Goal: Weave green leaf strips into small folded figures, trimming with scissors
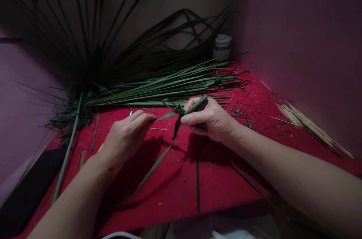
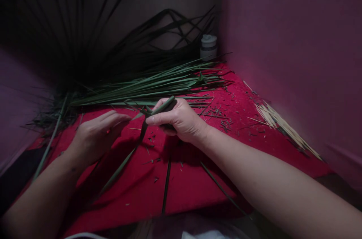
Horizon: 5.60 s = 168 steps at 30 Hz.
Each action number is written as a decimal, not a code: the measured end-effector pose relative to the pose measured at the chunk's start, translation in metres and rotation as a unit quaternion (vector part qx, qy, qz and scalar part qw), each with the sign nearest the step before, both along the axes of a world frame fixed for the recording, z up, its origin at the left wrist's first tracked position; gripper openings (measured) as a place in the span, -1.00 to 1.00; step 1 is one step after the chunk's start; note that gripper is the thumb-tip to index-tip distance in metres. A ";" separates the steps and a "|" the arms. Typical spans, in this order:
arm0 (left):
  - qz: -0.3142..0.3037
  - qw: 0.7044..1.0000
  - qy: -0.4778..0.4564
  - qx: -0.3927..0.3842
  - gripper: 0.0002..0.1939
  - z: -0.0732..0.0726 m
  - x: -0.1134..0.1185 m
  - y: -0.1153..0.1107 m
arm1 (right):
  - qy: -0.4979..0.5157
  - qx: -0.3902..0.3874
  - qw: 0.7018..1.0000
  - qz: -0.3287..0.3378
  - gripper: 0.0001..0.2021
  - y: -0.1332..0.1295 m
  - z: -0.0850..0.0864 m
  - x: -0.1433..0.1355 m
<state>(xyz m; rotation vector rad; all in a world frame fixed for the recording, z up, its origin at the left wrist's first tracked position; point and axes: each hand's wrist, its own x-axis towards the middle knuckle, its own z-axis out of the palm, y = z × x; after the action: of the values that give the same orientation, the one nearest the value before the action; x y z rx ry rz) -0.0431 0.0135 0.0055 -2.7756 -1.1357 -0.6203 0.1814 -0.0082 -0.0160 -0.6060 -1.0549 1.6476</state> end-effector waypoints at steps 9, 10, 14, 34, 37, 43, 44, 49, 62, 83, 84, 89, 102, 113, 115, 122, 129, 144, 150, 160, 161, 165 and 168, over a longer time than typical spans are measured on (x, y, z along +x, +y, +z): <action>-0.093 0.874 -0.240 -0.413 -0.69 0.014 0.020 -0.019 | -0.042 0.020 0.998 0.042 -0.79 -0.006 0.001 -0.004; -0.093 0.858 -0.266 -0.429 -0.73 0.015 0.022 -0.021 | -0.046 0.020 0.998 0.046 -0.80 -0.007 0.001 -0.005; -0.059 0.828 -0.320 -0.456 -0.85 0.015 0.023 -0.027 | -0.060 0.009 0.996 0.064 -0.80 -0.009 0.002 -0.007; -0.018 0.744 -0.314 -0.589 -0.88 0.008 0.016 -0.017 | -0.148 -0.007 0.976 0.157 -0.75 -0.012 0.001 -0.008; -0.032 0.747 -0.262 -0.610 -0.86 0.011 0.016 -0.013 | -0.180 0.010 0.967 0.179 -0.75 -0.012 -0.002 -0.009; -0.040 0.755 -0.191 -0.626 -0.90 0.015 0.019 -0.015 | -0.222 0.039 0.953 0.203 -0.75 -0.012 -0.005 -0.010; -0.039 0.754 -0.192 -0.627 -0.90 0.015 0.019 -0.016 | -0.231 0.041 0.950 0.205 -0.74 -0.011 -0.005 -0.010; -0.012 0.730 -0.200 -0.653 -0.91 0.014 0.022 -0.019 | -0.252 0.035 0.939 0.231 -0.72 -0.010 -0.005 -0.007; 0.031 0.770 -0.148 -0.620 -0.84 0.017 0.027 -0.024 | -0.273 -0.022 0.925 0.264 -0.68 -0.010 -0.001 -0.003; 0.030 0.789 -0.108 -0.605 -0.85 0.010 0.031 -0.028 | -0.324 0.022 0.907 0.270 -0.71 -0.007 -0.003 -0.004; 0.030 0.799 -0.106 -0.592 -0.85 0.010 0.030 -0.029 | -0.316 0.026 0.911 0.265 -0.72 -0.007 -0.002 -0.004; 0.049 0.823 -0.097 -0.558 -0.90 0.010 0.029 -0.033 | -0.297 0.042 0.923 0.240 -0.76 -0.009 -0.002 -0.005; 0.033 0.648 -0.195 -0.735 -0.79 0.002 0.014 -0.012 | -0.343 0.034 0.909 0.234 -0.80 -0.010 0.001 -0.004; 0.045 0.649 -0.195 -0.734 -0.83 0.001 0.015 -0.012 | -0.355 0.048 0.905 0.229 -0.85 -0.011 0.003 -0.006; 0.036 0.643 -0.197 -0.740 -0.85 0.001 0.017 -0.013 | -0.350 0.055 0.906 0.232 -0.85 -0.012 0.002 -0.007; 0.018 0.679 -0.170 -0.714 -0.88 0.002 0.024 -0.017 | -0.316 0.103 0.923 0.193 -0.72 -0.015 0.001 -0.008; 0.030 0.670 -0.174 -0.721 -0.84 0.000 0.024 -0.015 | -0.378 0.092 0.909 0.152 -0.73 -0.015 0.006 -0.011; -0.021 0.620 -0.253 -0.743 -0.84 0.002 0.012 -0.010 | -0.285 0.041 0.936 0.201 -0.75 -0.015 0.002 -0.006; -0.063 0.668 -0.223 -0.708 -0.90 0.003 0.025 -0.018 | -0.260 0.047 0.947 0.184 -0.78 -0.015 0.003 -0.007; -0.020 0.735 -0.205 -0.646 -0.89 0.021 0.010 -0.014 | -0.274 0.044 0.944 0.179 -0.72 -0.013 0.004 -0.006; -0.015 0.726 -0.200 -0.658 -0.89 0.021 0.010 -0.014 | -0.280 0.047 0.942 0.179 -0.72 -0.013 0.004 -0.006; -0.007 0.720 -0.188 -0.668 -0.90 0.019 0.012 -0.015 | -0.309 0.059 0.932 0.180 -0.72 -0.013 0.002 -0.006; -0.003 0.724 -0.166 -0.669 -0.87 0.018 0.015 -0.016 | -0.331 0.070 0.923 0.183 -0.72 -0.013 0.001 -0.006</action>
<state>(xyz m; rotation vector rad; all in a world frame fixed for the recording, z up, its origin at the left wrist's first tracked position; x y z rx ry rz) -0.0282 -0.0029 0.0240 -3.8286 -2.4018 -0.2881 0.1754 -0.0216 -0.0145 -0.9488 -1.8531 1.6955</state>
